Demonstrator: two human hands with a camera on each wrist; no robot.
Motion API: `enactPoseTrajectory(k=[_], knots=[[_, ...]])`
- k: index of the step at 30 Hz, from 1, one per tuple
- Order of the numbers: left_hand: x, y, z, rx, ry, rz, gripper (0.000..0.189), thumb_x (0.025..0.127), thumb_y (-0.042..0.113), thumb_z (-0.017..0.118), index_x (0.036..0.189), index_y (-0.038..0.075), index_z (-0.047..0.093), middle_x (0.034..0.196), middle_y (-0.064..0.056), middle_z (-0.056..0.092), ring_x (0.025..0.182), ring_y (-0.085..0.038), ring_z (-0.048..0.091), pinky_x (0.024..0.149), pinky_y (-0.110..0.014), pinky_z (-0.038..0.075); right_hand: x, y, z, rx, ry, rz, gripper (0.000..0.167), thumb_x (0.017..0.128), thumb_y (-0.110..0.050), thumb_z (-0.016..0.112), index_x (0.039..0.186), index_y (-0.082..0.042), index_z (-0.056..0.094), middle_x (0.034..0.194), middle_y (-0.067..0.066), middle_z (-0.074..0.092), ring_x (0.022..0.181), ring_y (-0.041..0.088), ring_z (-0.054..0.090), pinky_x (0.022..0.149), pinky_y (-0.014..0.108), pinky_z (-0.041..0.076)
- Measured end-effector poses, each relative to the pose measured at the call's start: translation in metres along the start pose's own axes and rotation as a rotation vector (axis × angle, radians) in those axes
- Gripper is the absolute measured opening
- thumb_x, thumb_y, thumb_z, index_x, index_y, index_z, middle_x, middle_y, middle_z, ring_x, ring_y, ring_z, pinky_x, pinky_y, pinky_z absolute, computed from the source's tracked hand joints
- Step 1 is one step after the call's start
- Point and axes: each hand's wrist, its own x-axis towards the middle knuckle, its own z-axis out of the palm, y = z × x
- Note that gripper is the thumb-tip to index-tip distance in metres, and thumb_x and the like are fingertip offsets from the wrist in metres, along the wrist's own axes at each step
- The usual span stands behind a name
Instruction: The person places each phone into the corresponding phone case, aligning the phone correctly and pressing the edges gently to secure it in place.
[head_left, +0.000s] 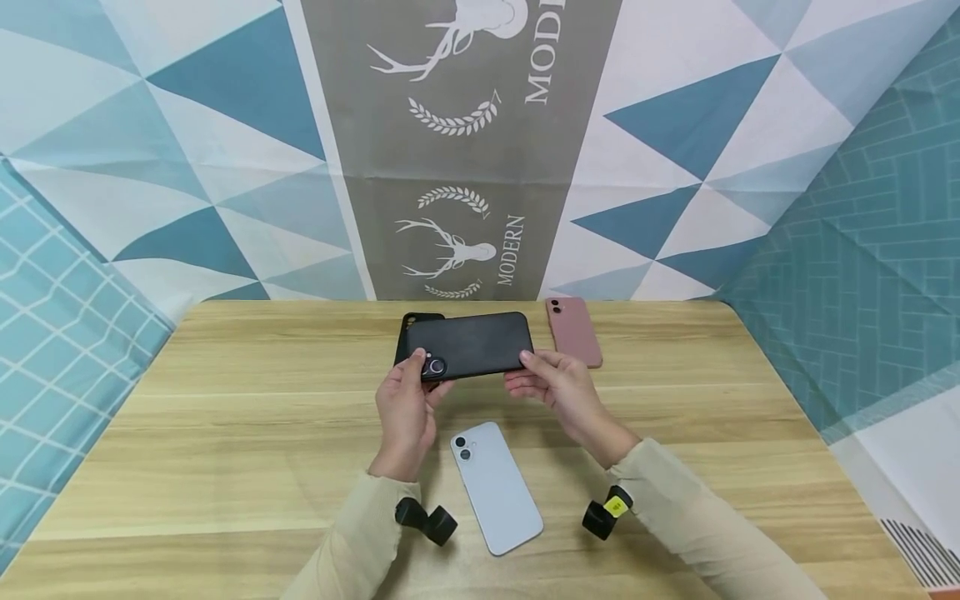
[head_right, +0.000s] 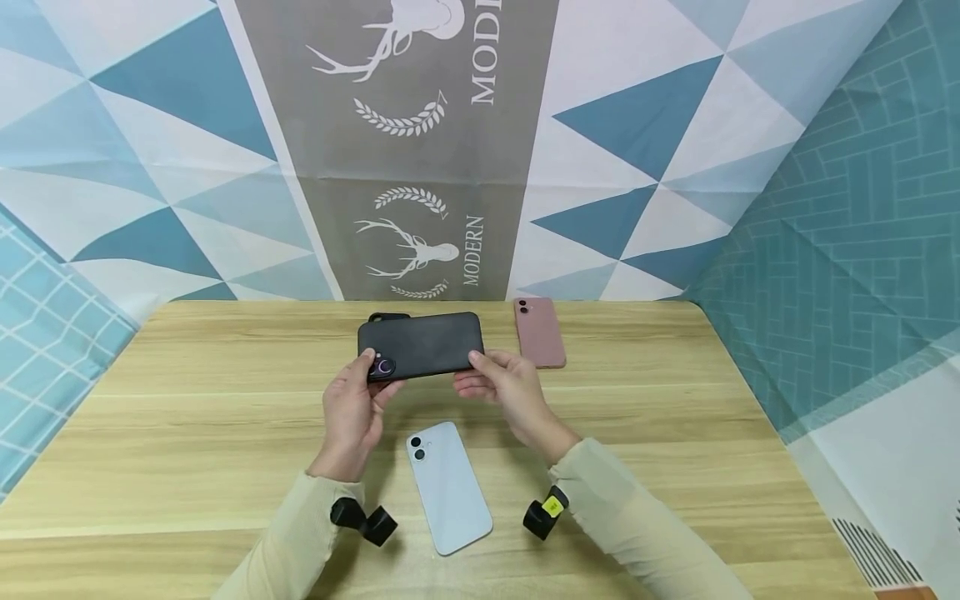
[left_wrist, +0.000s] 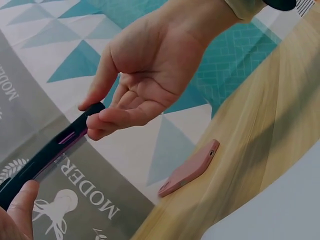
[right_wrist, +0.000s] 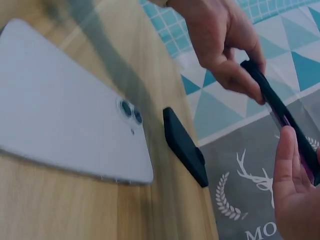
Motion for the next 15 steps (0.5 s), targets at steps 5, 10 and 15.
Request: enactPoseTrajectory(k=[5,10,15], knots=[[-0.0012,-0.0008,0.0014,0.002,-0.003,0.001,0.016,0.097,0.013,0.049,0.092,-0.001,0.054,0.077,-0.003,0.060,0.060,-0.009,0.066,0.060,-0.022,0.058,-0.0009,-0.0011,0.0022,0.018,0.047,0.023,0.016,0.096,-0.010,0.050,0.103,0.004,0.055,0.072,0.002,0.072,0.067,0.011,0.069,0.068,0.027,0.059],[-0.0019,0.0008,0.0021,0.010,-0.010,-0.004,0.017,0.097,0.015,0.049,0.093,-0.002,0.053,0.079,-0.003,0.059,0.062,-0.009,0.066,0.061,-0.022,0.058,-0.0005,-0.0029,-0.0009,0.075,0.014,0.038,0.009,0.095,-0.009,0.050,0.097,-0.003,0.056,0.073,0.003,0.072,0.067,0.012,0.069,0.067,0.026,0.058],[-0.0011,0.0016,0.0007,0.011,-0.009,-0.020,0.018,0.098,0.016,0.049,0.097,-0.002,0.053,0.081,-0.002,0.059,0.062,-0.008,0.065,0.060,-0.020,0.057,0.0004,-0.0022,-0.0022,0.101,-0.079,0.050,0.010,0.095,-0.011,0.052,0.101,-0.004,0.055,0.078,0.003,0.072,0.072,0.012,0.069,0.071,0.025,0.058]])
